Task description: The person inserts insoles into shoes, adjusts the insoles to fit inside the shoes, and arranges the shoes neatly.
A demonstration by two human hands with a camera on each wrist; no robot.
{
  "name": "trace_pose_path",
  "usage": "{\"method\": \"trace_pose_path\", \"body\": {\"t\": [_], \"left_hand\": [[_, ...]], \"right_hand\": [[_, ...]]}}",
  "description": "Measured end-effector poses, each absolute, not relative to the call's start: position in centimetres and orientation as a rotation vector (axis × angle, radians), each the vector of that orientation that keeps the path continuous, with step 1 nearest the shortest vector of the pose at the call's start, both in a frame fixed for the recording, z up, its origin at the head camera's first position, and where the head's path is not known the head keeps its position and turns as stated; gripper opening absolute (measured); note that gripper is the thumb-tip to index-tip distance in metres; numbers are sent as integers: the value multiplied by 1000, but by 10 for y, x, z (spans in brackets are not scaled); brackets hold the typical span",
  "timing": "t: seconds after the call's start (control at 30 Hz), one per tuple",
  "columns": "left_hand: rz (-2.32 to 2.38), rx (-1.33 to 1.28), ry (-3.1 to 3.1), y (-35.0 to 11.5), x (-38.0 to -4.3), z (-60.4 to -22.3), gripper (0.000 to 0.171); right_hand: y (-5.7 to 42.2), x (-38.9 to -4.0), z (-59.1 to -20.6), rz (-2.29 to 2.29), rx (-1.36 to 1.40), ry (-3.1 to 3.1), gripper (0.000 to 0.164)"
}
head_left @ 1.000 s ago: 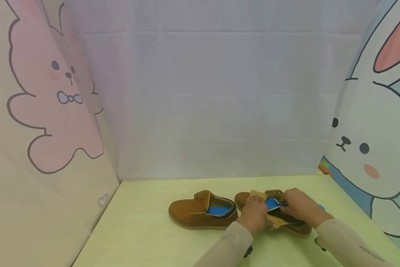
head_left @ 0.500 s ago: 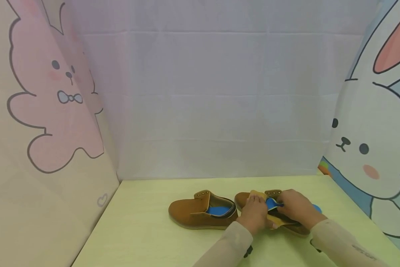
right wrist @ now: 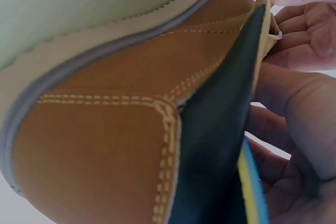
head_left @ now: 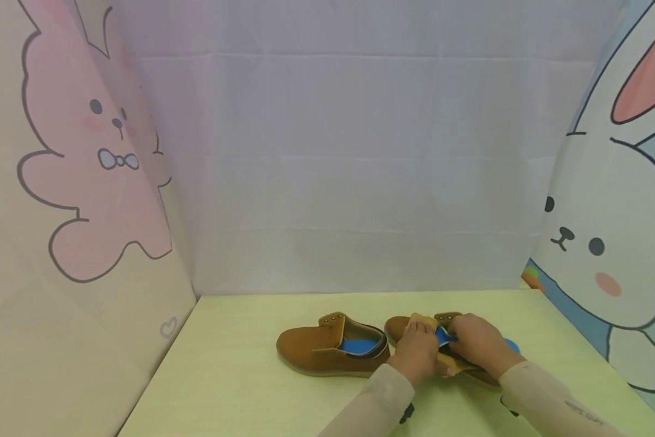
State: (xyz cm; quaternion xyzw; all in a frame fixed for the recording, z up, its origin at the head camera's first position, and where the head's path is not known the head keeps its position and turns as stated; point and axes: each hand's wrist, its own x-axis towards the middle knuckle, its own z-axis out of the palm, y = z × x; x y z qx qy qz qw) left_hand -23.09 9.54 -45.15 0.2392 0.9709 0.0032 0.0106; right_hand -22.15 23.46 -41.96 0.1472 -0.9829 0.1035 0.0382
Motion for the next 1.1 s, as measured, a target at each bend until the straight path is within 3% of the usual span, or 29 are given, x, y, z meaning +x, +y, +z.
{"method": "trace_pose_path", "body": {"t": [0.43, 1.1], "left_hand": [[11, 759, 3039, 95, -230, -449, 99], [35, 788, 3023, 93, -229, -449, 97]], "right_hand": [[235, -226, -426, 326, 469, -3004, 20], [230, -231, -437, 385, 451, -2996, 22]]}}
